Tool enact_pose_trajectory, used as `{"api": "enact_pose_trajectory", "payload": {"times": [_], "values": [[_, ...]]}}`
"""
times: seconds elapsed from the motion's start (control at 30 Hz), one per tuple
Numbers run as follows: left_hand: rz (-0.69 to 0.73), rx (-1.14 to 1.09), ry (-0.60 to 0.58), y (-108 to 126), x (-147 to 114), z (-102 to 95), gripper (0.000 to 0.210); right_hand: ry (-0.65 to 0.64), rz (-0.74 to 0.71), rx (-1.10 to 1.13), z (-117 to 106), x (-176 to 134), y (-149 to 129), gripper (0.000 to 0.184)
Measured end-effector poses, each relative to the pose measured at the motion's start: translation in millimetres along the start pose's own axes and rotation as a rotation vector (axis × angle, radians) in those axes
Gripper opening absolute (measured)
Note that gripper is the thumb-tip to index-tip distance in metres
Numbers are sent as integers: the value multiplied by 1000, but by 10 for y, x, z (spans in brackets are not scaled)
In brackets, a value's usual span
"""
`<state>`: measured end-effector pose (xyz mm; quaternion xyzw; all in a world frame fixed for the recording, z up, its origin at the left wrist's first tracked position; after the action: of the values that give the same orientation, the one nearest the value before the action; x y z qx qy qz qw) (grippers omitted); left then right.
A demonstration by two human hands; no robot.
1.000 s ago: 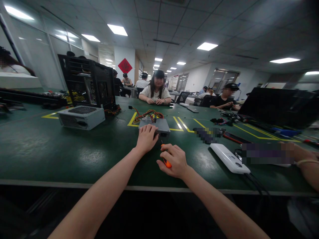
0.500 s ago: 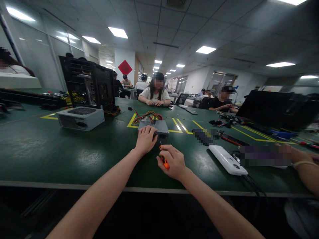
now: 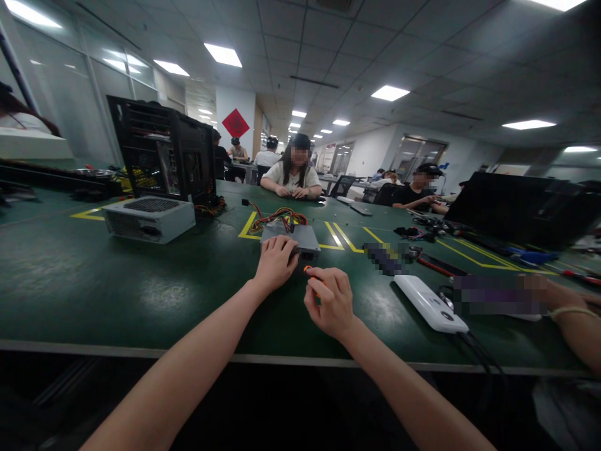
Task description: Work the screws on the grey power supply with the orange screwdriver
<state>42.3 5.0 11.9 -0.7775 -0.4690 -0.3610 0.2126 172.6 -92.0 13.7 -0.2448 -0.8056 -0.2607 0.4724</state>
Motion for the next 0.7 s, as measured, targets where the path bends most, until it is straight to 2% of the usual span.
{"api": "enact_pose_trajectory", "payload": {"times": [0.13, 0.27, 0.37, 0.53, 0.7], "values": [[80, -27, -4, 17, -28, -46, 41, -26, -31, 19, 1, -3, -2, 33], [200, -50, -54, 28, -52, -81, 30, -5, -7, 91, 12, -20, 20, 39], [232, -64, -76, 13, -53, -75, 25, 17, 48, 122, 14, -26, 49, 34], [259, -48, -42, -15, -12, -24, 21, -14, 45, 110, 11, -7, 52, 33], [311, -11, -13, -7, 49, -9, 18, 66, 181, 231, -6, 20, 91, 42]]}}
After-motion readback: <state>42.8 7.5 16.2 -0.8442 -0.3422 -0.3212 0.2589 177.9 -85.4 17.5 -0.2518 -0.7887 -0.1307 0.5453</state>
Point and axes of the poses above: each hand's wrist, its own x-axis towards the middle knuckle, its own z-axis out of the palm, y = z × x, the point moved 2 cm from there along x, towards the middle knuckle, and after that the axes turned 13 degrees about x, right-handed, at the moved point
